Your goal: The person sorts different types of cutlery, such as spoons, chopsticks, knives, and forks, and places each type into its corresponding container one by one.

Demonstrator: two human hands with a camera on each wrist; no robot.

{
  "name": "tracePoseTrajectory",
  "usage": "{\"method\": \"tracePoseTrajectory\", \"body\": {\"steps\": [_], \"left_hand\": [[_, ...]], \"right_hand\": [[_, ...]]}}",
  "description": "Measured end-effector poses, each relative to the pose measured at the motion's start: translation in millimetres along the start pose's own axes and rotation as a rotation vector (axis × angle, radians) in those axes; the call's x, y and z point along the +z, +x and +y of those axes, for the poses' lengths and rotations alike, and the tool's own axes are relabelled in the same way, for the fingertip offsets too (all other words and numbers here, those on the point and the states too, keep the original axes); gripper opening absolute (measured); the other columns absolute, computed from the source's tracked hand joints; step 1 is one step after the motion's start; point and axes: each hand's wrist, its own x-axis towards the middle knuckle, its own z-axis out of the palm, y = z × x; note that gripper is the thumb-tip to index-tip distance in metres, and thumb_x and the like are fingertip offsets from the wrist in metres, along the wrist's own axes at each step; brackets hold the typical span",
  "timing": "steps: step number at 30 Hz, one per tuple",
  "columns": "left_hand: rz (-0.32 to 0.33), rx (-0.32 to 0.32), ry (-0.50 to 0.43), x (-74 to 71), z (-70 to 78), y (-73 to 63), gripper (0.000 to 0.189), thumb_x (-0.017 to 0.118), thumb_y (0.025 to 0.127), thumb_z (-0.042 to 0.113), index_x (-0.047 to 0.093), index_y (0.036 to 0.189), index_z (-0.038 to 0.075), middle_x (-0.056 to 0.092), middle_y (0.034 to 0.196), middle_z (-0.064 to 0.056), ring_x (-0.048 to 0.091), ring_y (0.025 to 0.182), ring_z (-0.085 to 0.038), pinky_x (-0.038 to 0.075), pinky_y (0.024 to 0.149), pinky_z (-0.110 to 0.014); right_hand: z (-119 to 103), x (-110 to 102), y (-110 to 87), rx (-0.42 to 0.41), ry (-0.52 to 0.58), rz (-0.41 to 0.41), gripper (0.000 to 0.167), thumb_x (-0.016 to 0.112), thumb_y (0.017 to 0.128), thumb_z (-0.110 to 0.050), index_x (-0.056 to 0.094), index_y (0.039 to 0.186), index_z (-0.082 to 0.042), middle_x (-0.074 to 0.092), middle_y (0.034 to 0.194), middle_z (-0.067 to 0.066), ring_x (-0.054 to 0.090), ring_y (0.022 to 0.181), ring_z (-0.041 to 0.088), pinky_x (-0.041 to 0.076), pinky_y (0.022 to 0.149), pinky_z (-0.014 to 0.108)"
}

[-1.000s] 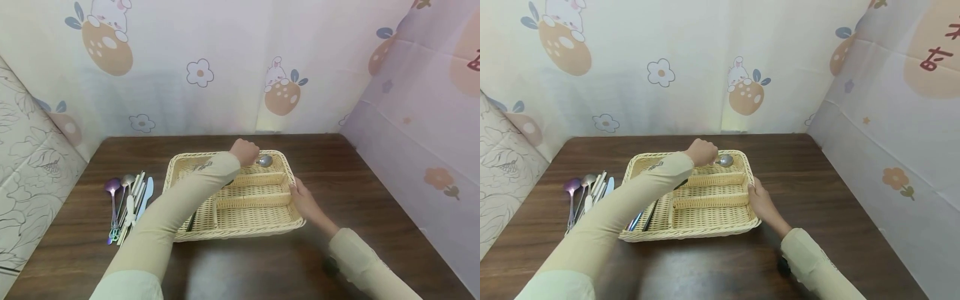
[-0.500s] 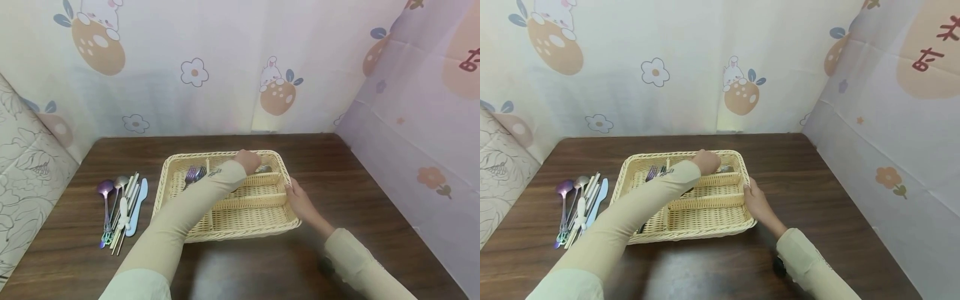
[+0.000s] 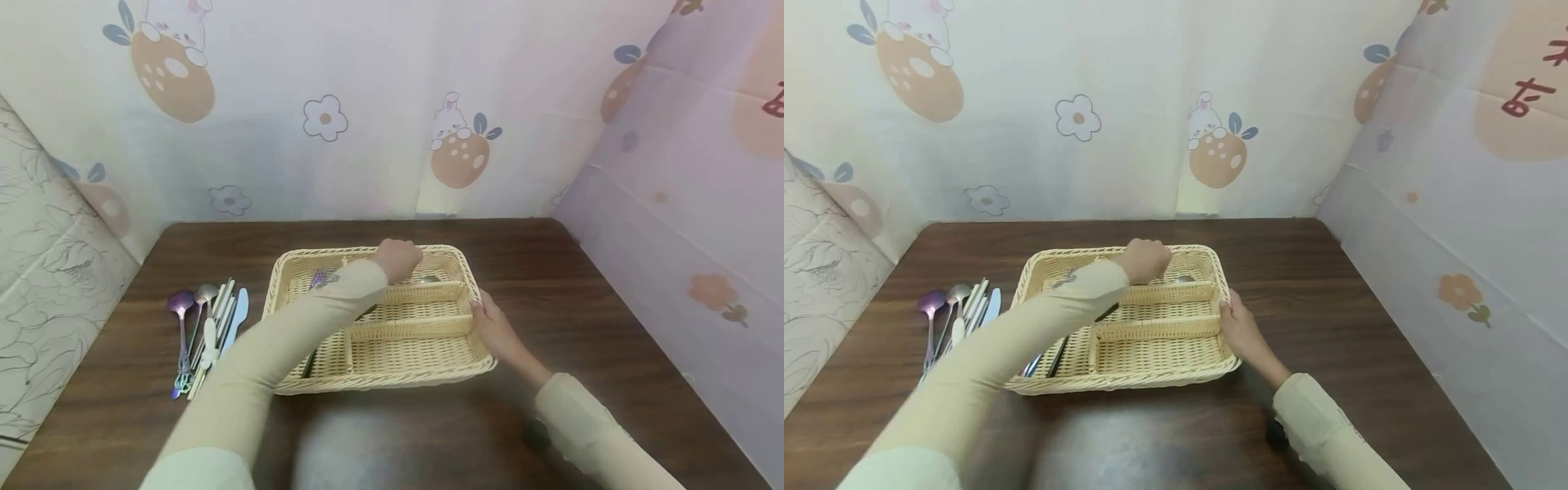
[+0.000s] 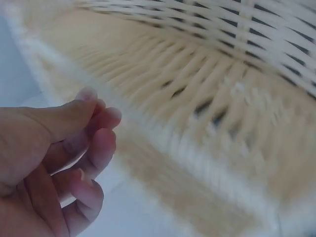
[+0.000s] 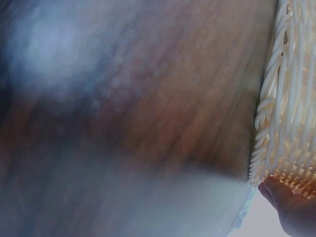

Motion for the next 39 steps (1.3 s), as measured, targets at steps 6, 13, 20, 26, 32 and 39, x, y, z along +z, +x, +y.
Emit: {"method": "tracePoseTrajectory", "body": {"steps": [6, 13, 20, 26, 32, 39], "left_hand": [[0.13, -0.033, -0.195, -43.9, -45.0, -89.6, 0.015, 0.06, 0.09, 0.008, 0.065, 0.077, 0.011, 0.061, 0.072, 0.003, 0.054, 0.064, -0.012, 0.048, 0.059, -0.028], [0.189, -0.317, -0.248, -17.4, -138.6, -203.0, 0.011, 0.065, 0.088, 0.013, 0.072, 0.093, 0.006, 0.07, 0.086, -0.008, 0.063, 0.069, -0.023, 0.051, 0.057, -0.045], [0.047, -0.544, -0.366, 43.8, -180.0, -261.9, 0.021, 0.061, 0.089, 0.017, 0.064, 0.072, 0.006, 0.057, 0.061, 0.0, 0.048, 0.05, -0.016, 0.038, 0.043, -0.035], [-0.007, -0.635, -0.478, 72.0, -180.8, -269.2, 0.042, 0.063, 0.087, 0.022, 0.038, 0.054, 0.015, 0.034, 0.049, 0.004, 0.033, 0.044, -0.012, 0.029, 0.041, -0.028], [-0.031, -0.673, -0.593, 78.3, -176.4, -263.2, 0.032, 0.06, 0.083, 0.011, 0.048, 0.053, 0.009, 0.045, 0.045, 0.0, 0.045, 0.04, -0.012, 0.036, 0.04, -0.025], [-0.023, -0.686, -0.652, 77.4, -176.6, -258.0, 0.021, 0.06, 0.08, 0.005, 0.057, 0.06, -0.001, 0.058, 0.051, -0.01, 0.061, 0.045, -0.018, 0.049, 0.044, -0.028]], "right_hand": [[-0.1, -3.9, 2.4, 0.008, -0.018, -0.012, 0.053, 0.024, 0.105, -0.025, 0.013, 0.15, 0.0, 0.03, 0.144, 0.032, 0.036, 0.129, 0.044, 0.026, 0.106, 0.056], [1.1, -4.0, 1.9, 0.007, -0.011, -0.025, 0.054, 0.024, 0.105, -0.027, 0.012, 0.15, 0.0, 0.033, 0.141, 0.034, 0.04, 0.125, 0.045, 0.026, 0.105, 0.057], [4.9, -3.8, 3.6, 0.014, -0.016, -0.043, 0.055, 0.022, 0.105, -0.028, 0.008, 0.15, 0.0, 0.031, 0.142, 0.034, 0.041, 0.124, 0.044, 0.028, 0.104, 0.057], [4.6, -2.2, 6.9, 0.0, -0.004, -0.052, 0.056, 0.022, 0.105, -0.03, 0.009, 0.151, -0.001, 0.04, 0.134, 0.035, 0.056, 0.106, 0.04, 0.039, 0.097, 0.054], [2.4, -0.4, 5.6, 0.015, 0.004, -0.062, 0.056, 0.023, 0.105, -0.031, 0.009, 0.151, -0.003, 0.038, 0.137, 0.034, 0.051, 0.114, 0.041, 0.036, 0.1, 0.055], [0.7, -0.7, 4.4, 0.022, -0.01, -0.048, 0.055, 0.022, 0.105, -0.029, 0.009, 0.151, -0.002, 0.034, 0.141, 0.033, 0.043, 0.123, 0.044, 0.027, 0.105, 0.057]]}}
